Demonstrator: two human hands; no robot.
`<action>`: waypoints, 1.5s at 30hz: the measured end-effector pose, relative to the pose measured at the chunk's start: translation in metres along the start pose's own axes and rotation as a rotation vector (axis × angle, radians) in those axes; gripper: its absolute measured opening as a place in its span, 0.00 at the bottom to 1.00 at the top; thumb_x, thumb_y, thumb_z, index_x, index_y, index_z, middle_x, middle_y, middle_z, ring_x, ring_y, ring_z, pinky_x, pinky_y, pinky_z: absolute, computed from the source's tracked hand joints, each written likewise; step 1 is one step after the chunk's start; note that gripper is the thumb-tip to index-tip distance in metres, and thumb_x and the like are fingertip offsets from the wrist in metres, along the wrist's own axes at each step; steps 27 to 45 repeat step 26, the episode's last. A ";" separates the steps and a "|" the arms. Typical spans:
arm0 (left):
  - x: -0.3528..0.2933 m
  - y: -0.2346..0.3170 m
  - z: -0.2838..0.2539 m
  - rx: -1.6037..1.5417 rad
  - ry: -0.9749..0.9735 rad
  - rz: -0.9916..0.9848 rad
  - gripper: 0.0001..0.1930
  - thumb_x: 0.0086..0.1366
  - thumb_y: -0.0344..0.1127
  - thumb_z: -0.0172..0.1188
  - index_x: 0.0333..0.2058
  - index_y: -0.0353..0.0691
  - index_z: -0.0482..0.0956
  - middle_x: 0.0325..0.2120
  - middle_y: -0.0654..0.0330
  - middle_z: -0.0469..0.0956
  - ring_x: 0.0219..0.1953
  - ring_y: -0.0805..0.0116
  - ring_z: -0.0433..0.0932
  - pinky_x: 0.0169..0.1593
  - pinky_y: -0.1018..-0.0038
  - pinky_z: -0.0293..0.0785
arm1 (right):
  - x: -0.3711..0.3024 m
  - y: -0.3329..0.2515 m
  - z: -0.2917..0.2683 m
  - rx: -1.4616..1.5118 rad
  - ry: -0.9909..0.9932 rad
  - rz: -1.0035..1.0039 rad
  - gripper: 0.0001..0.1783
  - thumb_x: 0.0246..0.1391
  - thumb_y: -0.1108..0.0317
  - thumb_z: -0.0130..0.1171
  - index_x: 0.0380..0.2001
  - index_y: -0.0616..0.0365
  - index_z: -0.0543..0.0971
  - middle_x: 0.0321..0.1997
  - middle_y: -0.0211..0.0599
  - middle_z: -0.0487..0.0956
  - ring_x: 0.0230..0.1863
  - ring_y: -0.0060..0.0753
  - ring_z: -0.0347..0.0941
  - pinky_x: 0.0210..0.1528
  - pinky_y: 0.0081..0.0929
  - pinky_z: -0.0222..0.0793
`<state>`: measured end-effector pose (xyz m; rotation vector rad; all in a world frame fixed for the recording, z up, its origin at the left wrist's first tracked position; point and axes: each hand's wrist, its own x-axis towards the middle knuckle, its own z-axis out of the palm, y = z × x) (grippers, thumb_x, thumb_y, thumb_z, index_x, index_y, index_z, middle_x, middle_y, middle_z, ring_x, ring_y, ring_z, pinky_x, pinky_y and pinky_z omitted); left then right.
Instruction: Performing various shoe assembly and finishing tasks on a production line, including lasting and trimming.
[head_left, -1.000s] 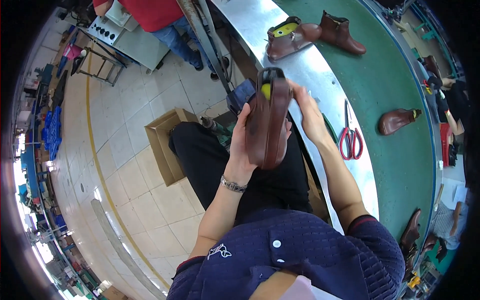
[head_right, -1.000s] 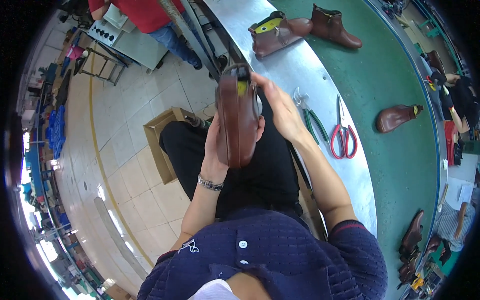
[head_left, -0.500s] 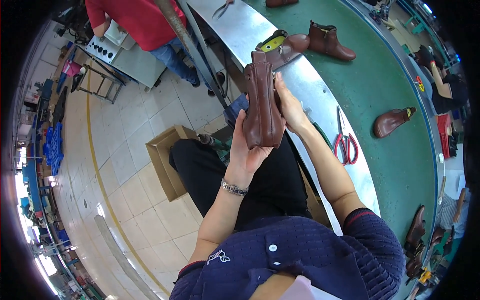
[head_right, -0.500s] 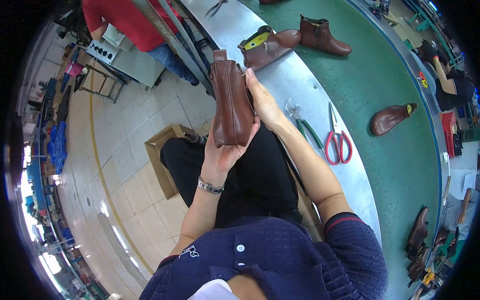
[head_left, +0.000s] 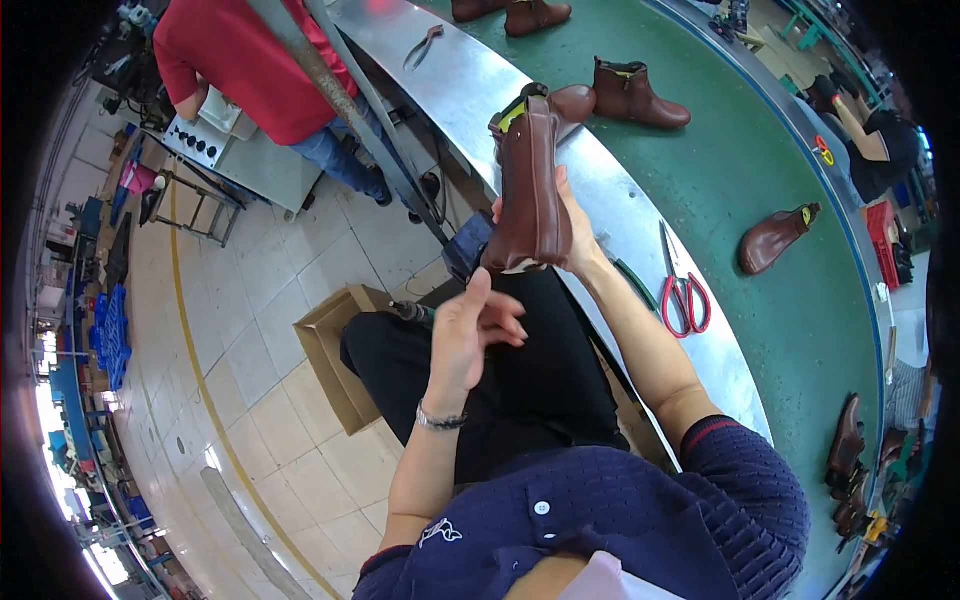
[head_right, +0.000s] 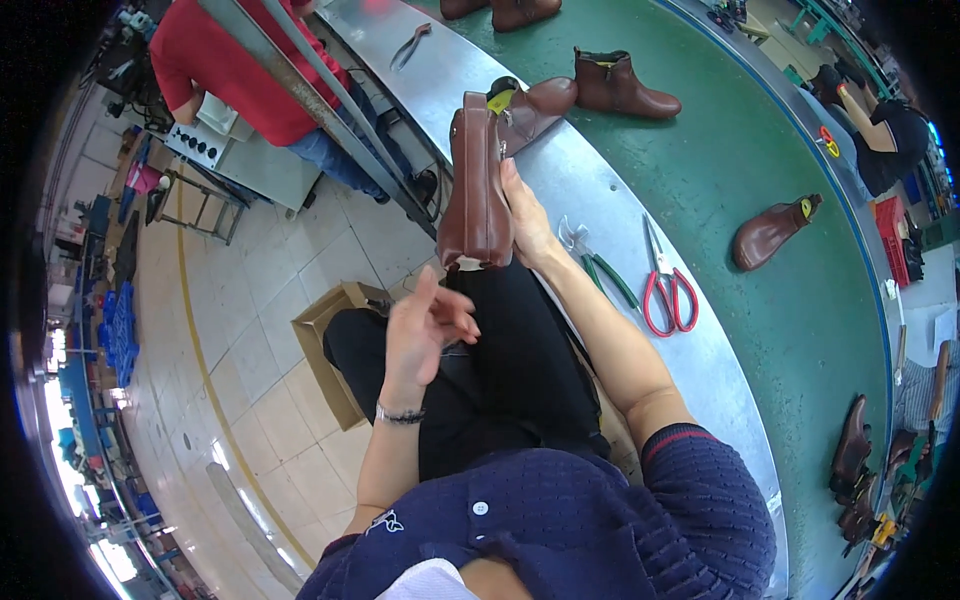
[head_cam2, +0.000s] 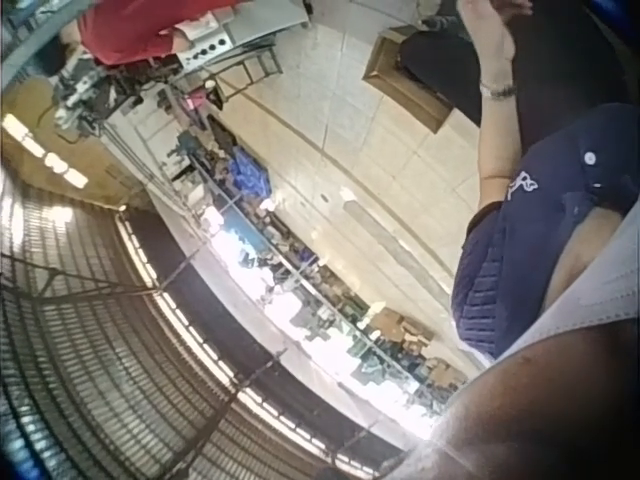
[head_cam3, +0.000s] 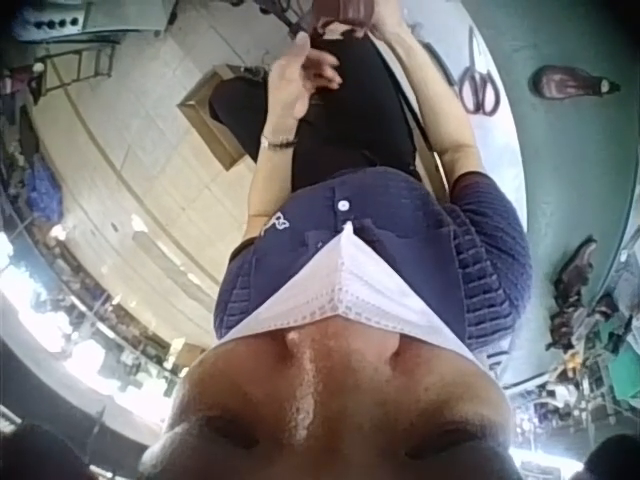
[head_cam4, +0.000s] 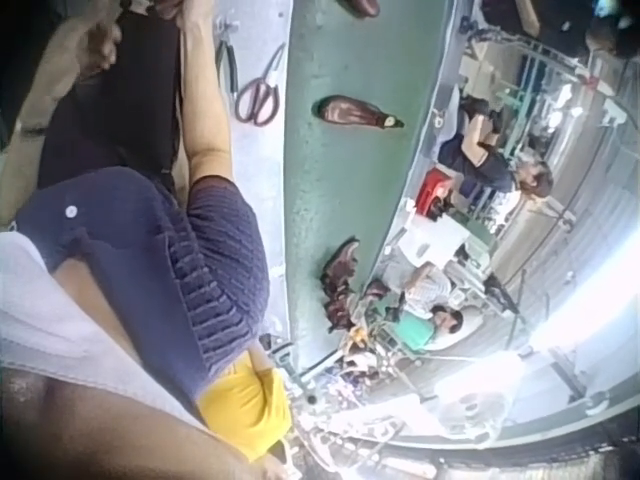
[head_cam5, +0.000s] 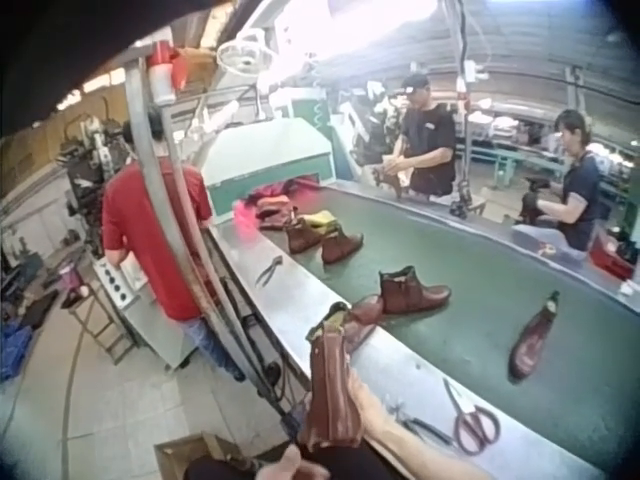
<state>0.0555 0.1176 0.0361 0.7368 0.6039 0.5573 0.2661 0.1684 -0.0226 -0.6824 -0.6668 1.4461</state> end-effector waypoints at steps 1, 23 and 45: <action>-0.007 0.006 0.006 0.356 0.187 0.246 0.26 0.68 0.48 0.57 0.51 0.28 0.73 0.33 0.51 0.79 0.39 0.59 0.81 0.42 0.68 0.79 | -0.001 -0.003 0.005 -0.025 0.027 0.005 0.45 0.59 0.30 0.35 0.59 0.61 0.65 0.47 0.52 0.76 0.48 0.40 0.75 0.51 0.37 0.73; -0.021 0.095 0.082 1.306 0.032 1.042 0.39 0.49 0.47 0.74 0.56 0.32 0.72 0.57 0.46 0.71 0.57 0.54 0.74 0.58 0.66 0.71 | -0.054 -0.055 -0.009 0.009 0.394 -0.161 0.43 0.58 0.32 0.46 0.61 0.60 0.64 0.51 0.52 0.76 0.51 0.40 0.76 0.52 0.44 0.74; -0.041 0.147 0.094 1.204 0.020 1.322 0.47 0.45 0.57 0.75 0.59 0.32 0.69 0.57 0.44 0.71 0.60 0.45 0.68 0.64 0.59 0.61 | -0.072 -0.117 -0.003 0.083 0.476 -0.081 0.45 0.57 0.31 0.47 0.61 0.62 0.64 0.50 0.53 0.77 0.51 0.43 0.76 0.54 0.46 0.73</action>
